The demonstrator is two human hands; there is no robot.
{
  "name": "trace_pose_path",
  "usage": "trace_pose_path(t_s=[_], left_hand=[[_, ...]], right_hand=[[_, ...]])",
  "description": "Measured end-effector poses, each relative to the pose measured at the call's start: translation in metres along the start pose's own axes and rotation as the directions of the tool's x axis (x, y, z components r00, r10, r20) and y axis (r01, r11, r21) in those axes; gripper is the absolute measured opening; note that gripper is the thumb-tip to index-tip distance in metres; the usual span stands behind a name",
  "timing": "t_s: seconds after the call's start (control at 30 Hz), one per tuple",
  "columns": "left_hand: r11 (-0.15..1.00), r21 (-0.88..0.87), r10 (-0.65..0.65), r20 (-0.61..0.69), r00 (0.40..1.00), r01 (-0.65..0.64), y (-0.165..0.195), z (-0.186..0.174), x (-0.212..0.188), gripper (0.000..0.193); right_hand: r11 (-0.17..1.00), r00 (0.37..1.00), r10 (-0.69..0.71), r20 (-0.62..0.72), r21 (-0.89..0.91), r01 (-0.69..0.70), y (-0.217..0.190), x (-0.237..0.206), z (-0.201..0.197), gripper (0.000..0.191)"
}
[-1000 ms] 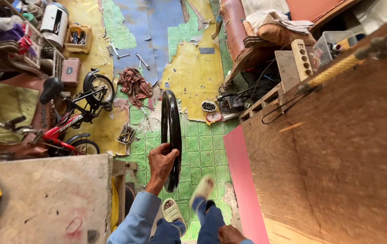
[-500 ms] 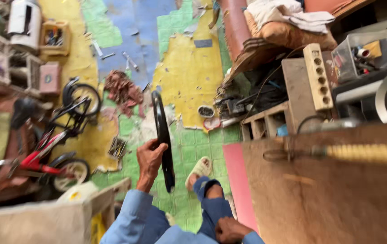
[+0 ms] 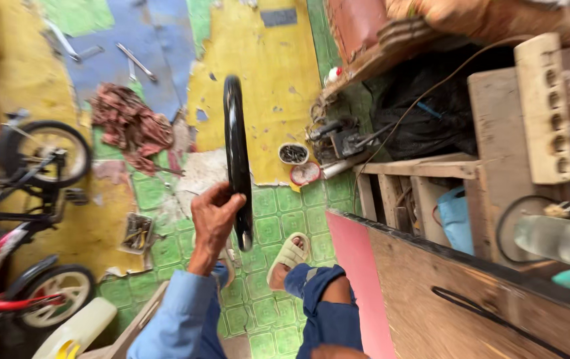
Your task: The person submerges a bicycle inner tube in a basin of water and runs their hands along it to check for air bubbles, then carries the tube to the workshop floor and marks a spot on it with a small stick of chalk. They then fit the tube around a white plastic pipe and press a black patch strip onto the marked area.
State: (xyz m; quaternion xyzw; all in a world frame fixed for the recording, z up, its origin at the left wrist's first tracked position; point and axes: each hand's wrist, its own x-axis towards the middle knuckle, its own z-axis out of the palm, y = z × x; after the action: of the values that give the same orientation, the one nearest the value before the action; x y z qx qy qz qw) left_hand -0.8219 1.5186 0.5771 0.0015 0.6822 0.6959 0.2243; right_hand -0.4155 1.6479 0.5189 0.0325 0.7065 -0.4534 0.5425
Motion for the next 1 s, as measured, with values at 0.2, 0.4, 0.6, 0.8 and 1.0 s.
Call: trace_pose_path(t_s=[0.2,0.4,0.6,0.8,1.0], left_hand=[[0.994,0.106,0.005,0.014,1.0,-0.007,-0.058,0.001,0.092,0.026],[0.979,0.074,0.187,0.025,0.982,-0.188,-0.105,0.006,0.17,0.024],[0.966,0.097,0.237,0.024,0.971,-0.238,-0.157,0.015,0.226,0.028],[0.921,0.128,0.367,0.03,0.93,-0.368,-0.2,0.014,0.279,0.027],[0.926,0.073,0.363,0.102,0.926,-0.371,-0.213,0.005,0.293,0.022]], right_hand=[[0.99,0.881,0.0,-0.472,0.126,0.067,0.032,0.097,-0.12,0.015],[0.998,0.227,-0.061,-0.972,-0.058,0.02,0.124,0.233,-0.283,0.016],[0.95,0.199,-0.179,-0.964,-0.222,-0.22,0.219,0.307,-0.402,0.019],[0.795,0.482,-0.362,-0.798,-0.534,-0.288,0.259,0.372,-0.472,0.034],[0.679,0.677,-0.301,-0.672,-0.649,-0.343,0.293,0.393,-0.494,0.014]])
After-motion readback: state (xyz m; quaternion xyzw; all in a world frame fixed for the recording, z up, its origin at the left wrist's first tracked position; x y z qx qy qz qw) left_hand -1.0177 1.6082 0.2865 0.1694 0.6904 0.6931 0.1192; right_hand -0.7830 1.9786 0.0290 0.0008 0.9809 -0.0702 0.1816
